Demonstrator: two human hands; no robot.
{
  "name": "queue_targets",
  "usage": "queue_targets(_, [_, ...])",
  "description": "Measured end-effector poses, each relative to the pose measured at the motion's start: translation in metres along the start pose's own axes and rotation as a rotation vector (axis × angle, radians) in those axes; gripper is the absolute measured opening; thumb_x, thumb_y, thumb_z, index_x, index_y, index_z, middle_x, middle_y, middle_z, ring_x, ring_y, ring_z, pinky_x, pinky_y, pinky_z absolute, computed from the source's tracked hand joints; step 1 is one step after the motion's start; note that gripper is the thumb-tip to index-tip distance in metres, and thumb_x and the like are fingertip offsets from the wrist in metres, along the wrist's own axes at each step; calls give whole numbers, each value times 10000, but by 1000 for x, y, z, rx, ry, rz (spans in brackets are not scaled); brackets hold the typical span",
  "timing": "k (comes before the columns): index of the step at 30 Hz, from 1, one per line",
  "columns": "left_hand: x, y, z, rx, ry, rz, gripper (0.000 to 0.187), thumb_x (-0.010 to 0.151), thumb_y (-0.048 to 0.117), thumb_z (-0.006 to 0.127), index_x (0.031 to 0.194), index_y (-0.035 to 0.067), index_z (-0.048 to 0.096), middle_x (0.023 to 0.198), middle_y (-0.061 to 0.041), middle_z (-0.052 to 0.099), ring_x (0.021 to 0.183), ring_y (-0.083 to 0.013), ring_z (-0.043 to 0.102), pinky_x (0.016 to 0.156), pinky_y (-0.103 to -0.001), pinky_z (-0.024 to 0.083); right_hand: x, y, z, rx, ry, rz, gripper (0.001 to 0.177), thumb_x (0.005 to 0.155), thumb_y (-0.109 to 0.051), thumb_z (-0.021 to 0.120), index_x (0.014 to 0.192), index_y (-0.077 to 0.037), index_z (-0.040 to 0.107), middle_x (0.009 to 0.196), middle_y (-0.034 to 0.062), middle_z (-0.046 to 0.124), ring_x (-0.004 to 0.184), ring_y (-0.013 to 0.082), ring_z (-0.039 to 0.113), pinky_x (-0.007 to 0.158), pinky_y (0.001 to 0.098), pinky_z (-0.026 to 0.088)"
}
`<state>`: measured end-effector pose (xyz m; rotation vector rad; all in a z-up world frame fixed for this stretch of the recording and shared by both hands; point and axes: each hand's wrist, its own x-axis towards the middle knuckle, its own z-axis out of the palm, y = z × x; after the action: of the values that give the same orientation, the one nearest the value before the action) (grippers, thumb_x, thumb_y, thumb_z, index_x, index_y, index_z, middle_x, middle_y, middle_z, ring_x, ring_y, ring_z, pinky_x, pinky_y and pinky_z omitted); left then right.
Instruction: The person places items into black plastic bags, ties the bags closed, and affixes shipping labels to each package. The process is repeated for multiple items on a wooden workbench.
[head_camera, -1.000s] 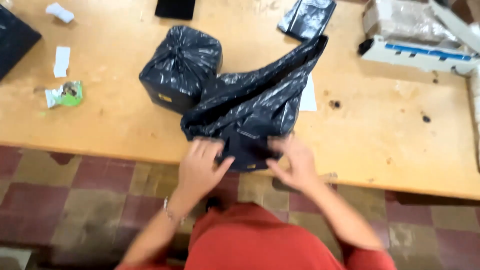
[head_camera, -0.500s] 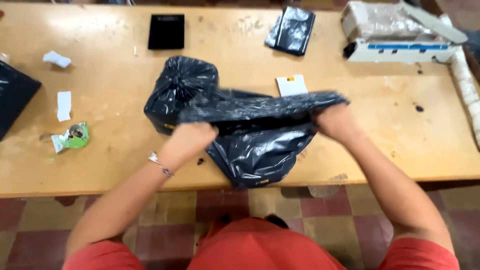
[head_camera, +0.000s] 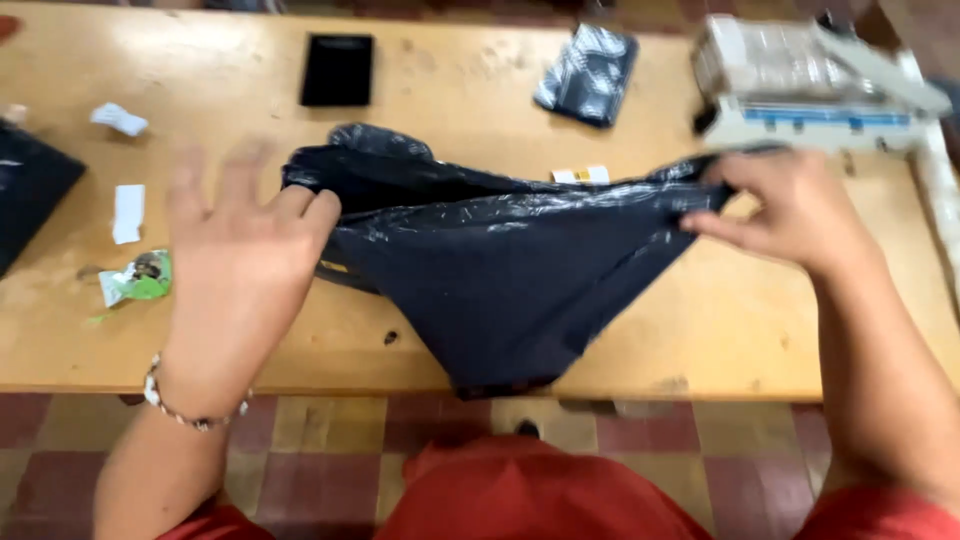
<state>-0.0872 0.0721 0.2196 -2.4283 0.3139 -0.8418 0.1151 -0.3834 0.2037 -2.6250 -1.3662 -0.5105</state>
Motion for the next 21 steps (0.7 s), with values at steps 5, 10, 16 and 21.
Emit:
queue_targets(5, [13,60,-42,-278,-88,-226,983,810,612,678,1582,28,508,1676,-228,425,1546,-525,217,1080,-871,139,10,-50,-25,-108,260,-320,368,939,-474,710,945,-110,655,798,40,734,696,213,720,656,373,587])
queue_targets(10, [79,132,-5,-162,-111,-115,1437,461,1001,689,1574,135,418,1596,-129,460,1488,-477,319,1189,-704,204,30,-57,-18,-126,93,-417,626,888,-636,651,1175,-79,666,971,71,756,918,278,712,918,396,493])
queue_targets(16, [96,145,81,-382,-158,-78,435,730,410,743,1084,174,654,740,16,695,732,-241,671,660,-434,435,27,-14,-12,-489,116,-283,517,930,-643,650,1112,-158,652,785,-19,690,765,205,687,931,388,471])
queue_targets(21, [98,142,62,-733,-281,18,202,858,170,635,1053,134,671,998,-50,672,945,-344,659,1051,-693,382,29,-47,-29,-670,460,-174,189,1089,-366,800,1085,-193,725,842,-51,666,779,184,650,837,350,415])
